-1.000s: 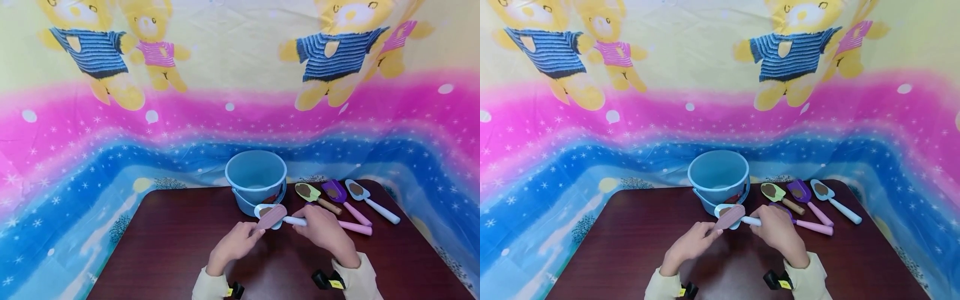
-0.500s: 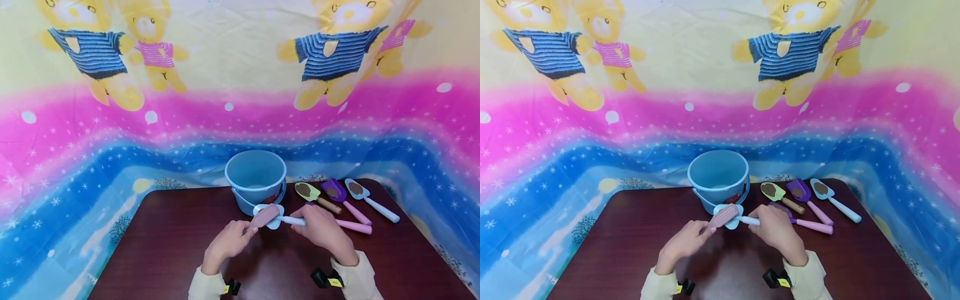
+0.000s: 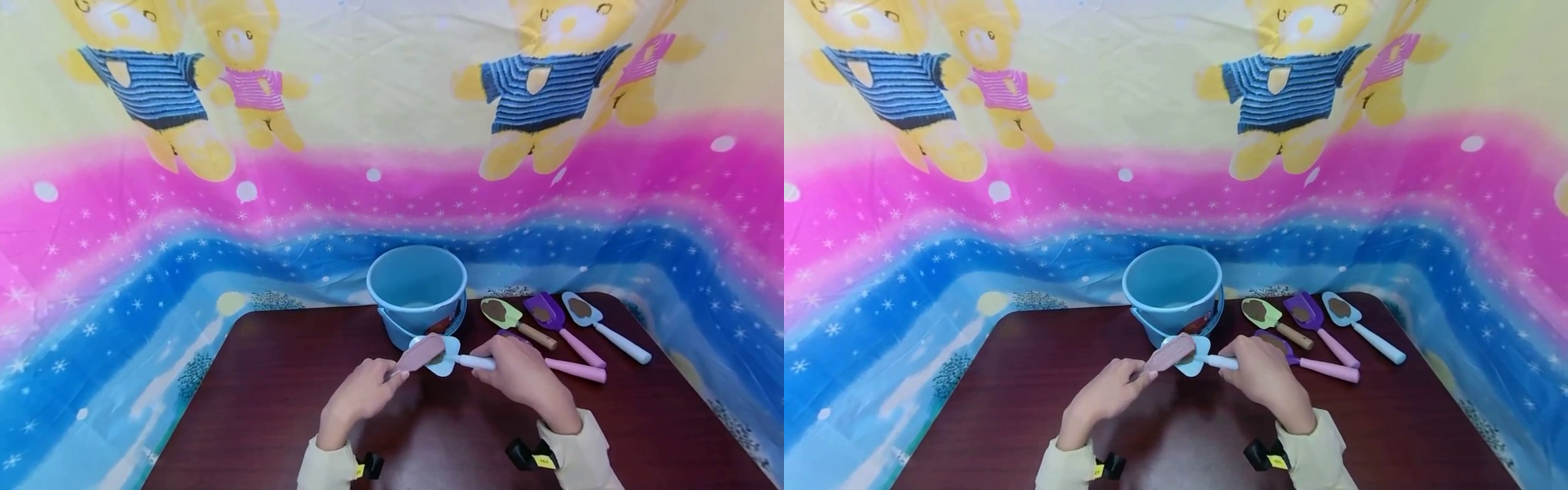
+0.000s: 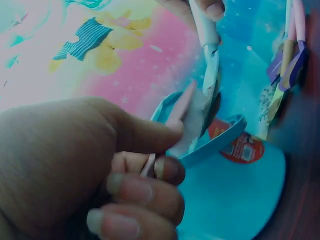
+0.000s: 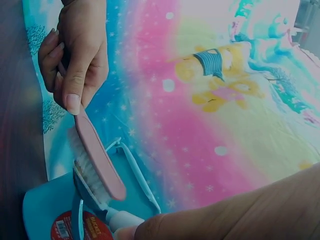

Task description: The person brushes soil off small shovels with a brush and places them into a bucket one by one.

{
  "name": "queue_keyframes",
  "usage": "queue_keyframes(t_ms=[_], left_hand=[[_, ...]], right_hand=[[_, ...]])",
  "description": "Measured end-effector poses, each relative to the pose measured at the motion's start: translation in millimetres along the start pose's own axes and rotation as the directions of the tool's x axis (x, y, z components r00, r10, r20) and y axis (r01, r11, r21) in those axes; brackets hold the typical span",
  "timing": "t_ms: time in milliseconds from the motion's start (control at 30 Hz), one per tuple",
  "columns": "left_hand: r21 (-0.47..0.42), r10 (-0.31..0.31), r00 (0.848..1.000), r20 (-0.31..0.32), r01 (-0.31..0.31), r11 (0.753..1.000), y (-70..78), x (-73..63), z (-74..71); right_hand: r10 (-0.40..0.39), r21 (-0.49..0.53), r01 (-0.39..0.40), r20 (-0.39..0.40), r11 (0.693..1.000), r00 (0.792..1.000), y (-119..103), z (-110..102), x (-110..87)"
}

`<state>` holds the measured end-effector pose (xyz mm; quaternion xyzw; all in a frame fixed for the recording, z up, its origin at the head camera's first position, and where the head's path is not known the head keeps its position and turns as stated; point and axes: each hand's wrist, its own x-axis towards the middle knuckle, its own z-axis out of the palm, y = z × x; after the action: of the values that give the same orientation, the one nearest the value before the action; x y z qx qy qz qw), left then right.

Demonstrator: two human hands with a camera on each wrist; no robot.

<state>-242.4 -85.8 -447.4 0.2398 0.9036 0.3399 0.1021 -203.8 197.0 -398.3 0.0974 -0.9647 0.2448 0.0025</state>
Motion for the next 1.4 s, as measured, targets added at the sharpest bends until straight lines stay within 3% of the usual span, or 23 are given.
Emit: queue_keyframes(t_ms=[167, 300, 467, 667, 800, 933, 1100, 1400], left_hand=[[-0.009, -0.029, 0.997, -0.066, 0.029, 1.0, -10.8, -5.7, -10.5], [-0.084, 0.023, 0.998, -0.06, -0.028, 0.996, -11.6, -5.0, -11.1], [-0.158, 0.116, 0.993, -0.013, -0.117, 0.981, -1.7, 4.6, 3.4], [-0.184, 0.162, 0.986, 0.029, -0.154, 0.971, 6.3, 15.7, 24.7], [-0.15, 0.148, 0.989, 0.025, -0.143, 0.978, 8.2, 20.5, 36.4], [-0.046, 0.084, 0.996, -0.017, -0.085, 0.995, 8.2, 21.8, 41.5], [0.006, 0.013, 0.999, -0.038, -0.013, 1.0, 7.4, 17.7, 37.8], [0.022, 0.012, 1.0, -0.028, -0.012, 1.0, 7.3, 12.7, 25.1]], right_hand=[[0.012, -0.02, -0.012, -0.036, 1.0, 0.999, 5, -3, -0.5], [0.008, -0.016, -0.009, -0.047, 1.0, 0.999, 5, -4, 0.6], [0.011, -0.003, -0.012, -0.028, 1.0, 1.0, -1, -1, 2.0], [0.021, -0.019, -0.022, -0.042, 1.0, 0.999, -4, 1, 3.5], [0.027, -0.046, -0.029, -0.057, 0.999, 0.998, -3, 0, 2.8], [0.027, -0.057, -0.03, -0.058, 0.998, 0.998, -2, -2, 2.2], [0.03, -0.037, -0.031, -0.039, 0.999, 0.999, 1, -3, 0.3], [0.002, -0.004, -0.002, -0.029, 1.0, 1.0, 3, -4, 0.0]])
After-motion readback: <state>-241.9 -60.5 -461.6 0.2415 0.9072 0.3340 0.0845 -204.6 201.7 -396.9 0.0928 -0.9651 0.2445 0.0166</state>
